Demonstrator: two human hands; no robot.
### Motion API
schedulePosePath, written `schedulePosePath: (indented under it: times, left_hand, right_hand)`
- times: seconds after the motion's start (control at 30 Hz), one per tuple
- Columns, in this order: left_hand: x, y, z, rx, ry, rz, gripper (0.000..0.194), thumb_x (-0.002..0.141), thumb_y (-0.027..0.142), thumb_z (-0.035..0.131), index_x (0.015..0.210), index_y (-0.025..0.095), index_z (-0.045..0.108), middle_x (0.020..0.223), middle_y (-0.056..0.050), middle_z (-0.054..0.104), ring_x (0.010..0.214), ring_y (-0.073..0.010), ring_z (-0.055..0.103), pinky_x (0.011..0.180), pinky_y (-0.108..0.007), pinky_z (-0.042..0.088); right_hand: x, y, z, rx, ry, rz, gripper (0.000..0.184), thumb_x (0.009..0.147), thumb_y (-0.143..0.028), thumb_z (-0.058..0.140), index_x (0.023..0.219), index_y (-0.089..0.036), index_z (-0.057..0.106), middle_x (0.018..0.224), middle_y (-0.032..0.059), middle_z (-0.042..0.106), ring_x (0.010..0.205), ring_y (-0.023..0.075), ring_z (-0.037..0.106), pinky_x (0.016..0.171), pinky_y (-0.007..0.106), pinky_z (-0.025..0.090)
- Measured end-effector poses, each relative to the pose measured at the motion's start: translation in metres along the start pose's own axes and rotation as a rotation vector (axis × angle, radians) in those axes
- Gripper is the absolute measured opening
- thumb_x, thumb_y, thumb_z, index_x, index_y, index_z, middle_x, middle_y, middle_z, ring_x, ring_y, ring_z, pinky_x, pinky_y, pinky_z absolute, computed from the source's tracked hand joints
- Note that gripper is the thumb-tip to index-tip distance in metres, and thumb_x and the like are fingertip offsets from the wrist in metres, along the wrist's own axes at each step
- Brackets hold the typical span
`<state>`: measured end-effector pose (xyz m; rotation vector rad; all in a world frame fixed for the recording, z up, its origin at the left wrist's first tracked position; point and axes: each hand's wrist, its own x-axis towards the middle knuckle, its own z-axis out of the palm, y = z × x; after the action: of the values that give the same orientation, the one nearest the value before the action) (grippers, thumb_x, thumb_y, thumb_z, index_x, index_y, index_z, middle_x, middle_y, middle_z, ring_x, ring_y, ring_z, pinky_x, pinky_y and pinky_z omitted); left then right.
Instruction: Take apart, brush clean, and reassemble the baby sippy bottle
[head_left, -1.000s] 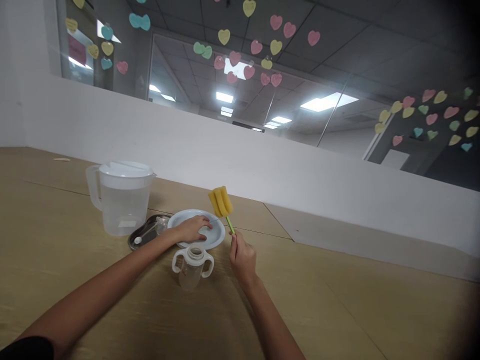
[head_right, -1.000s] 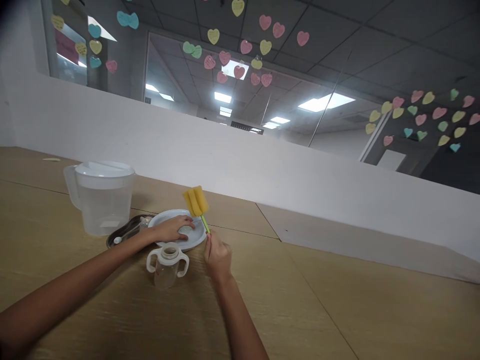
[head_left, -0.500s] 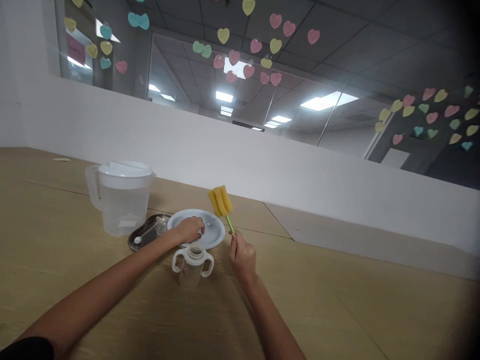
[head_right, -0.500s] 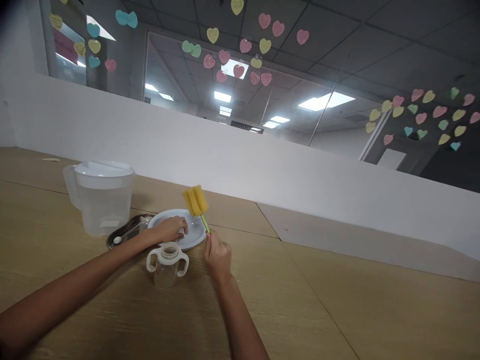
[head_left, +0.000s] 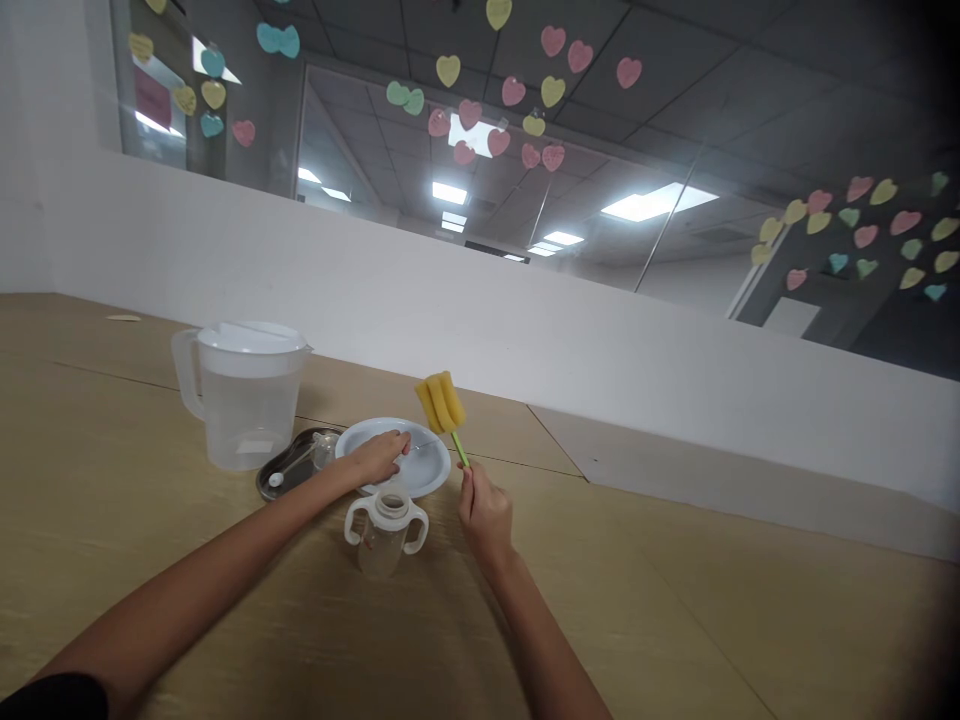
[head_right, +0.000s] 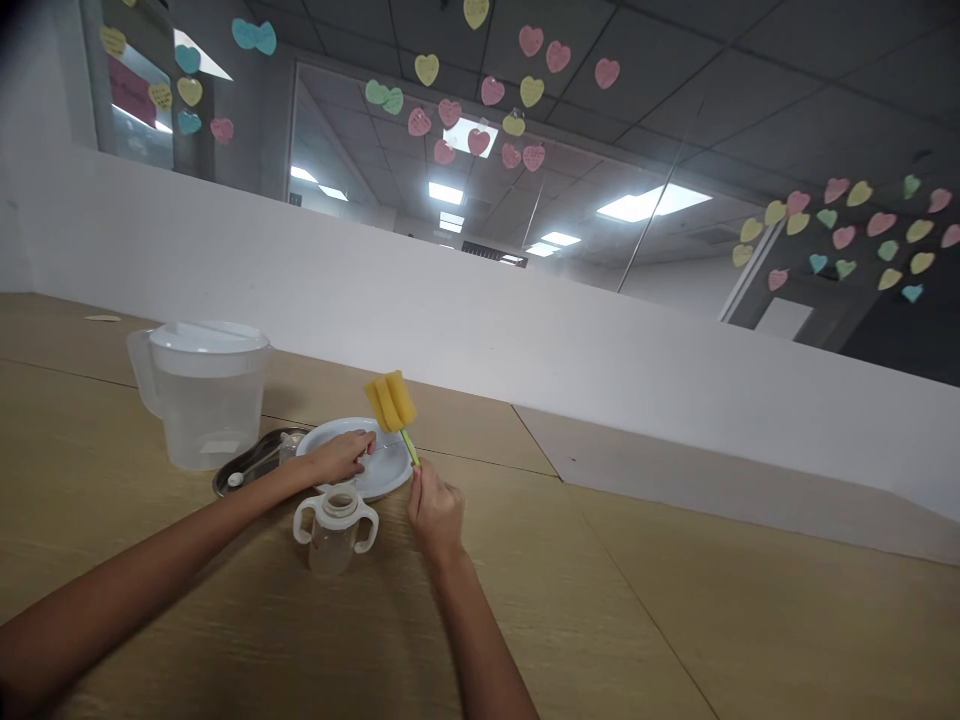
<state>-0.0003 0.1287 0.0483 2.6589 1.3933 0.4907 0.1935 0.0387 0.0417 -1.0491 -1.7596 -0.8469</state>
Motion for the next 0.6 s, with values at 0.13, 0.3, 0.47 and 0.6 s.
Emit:
schedulePosePath:
  times: [0.13, 0.3, 0.47, 0.6]
  left_hand:
    - [-0.0005, -0.0001, -0.0005, -0.008, -0.005, -0.011, 0.052, 0.069, 0.012, 0.059, 0.120, 0.016, 0.046, 0.111, -0.010, 0.056, 0.102, -0.0226, 0.055, 0.083, -0.029, 0.042]
    - [-0.0010, -0.0001, -0.0014, -0.008, -0.038, -0.037, 0.038, 0.073, 0.018, 0.058, 0.111, 0.017, 0.059, 0.094, -0.009, 0.063, 0.092, -0.0243, 0.059, 0.078, -0.030, 0.043]
    - [-0.0021, 0.0022, -0.0030, -0.018, -0.032, -0.052, 0.024, 0.072, 0.015, 0.057, 0.093, 0.020, 0.067, 0.084, -0.005, 0.064, 0.084, -0.0205, 0.060, 0.071, -0.026, 0.043]
    - [-0.0036, 0.0029, -0.0067, -0.024, -0.025, -0.055, 0.021, 0.071, 0.023, 0.060, 0.091, 0.022, 0.068, 0.082, -0.003, 0.065, 0.080, -0.0198, 0.060, 0.066, -0.025, 0.042]
  right_hand:
    - [-0.0006, 0.0000, 0.0004, 0.004, -0.003, 0.007, 0.036, 0.095, -0.022, 0.029, 0.086, -0.012, 0.062, 0.057, 0.0012, 0.062, 0.041, 0.0078, 0.050, 0.046, 0.019, 0.033]
    - [-0.0004, 0.0001, 0.0001, -0.001, 0.000, 0.013, 0.038, 0.096, -0.023, 0.028, 0.082, -0.013, 0.061, 0.055, 0.0004, 0.061, 0.039, 0.0074, 0.049, 0.045, 0.020, 0.031]
    - [0.0004, -0.0004, -0.0014, 0.004, -0.015, 0.016, 0.038, 0.096, -0.023, 0.027, 0.083, -0.013, 0.062, 0.055, 0.0004, 0.061, 0.040, 0.0073, 0.049, 0.045, 0.019, 0.031]
    - [0.0004, -0.0007, -0.0015, -0.002, -0.032, 0.021, 0.039, 0.096, -0.024, 0.026, 0.083, -0.013, 0.062, 0.056, 0.0010, 0.062, 0.040, 0.0074, 0.050, 0.045, 0.019, 0.032]
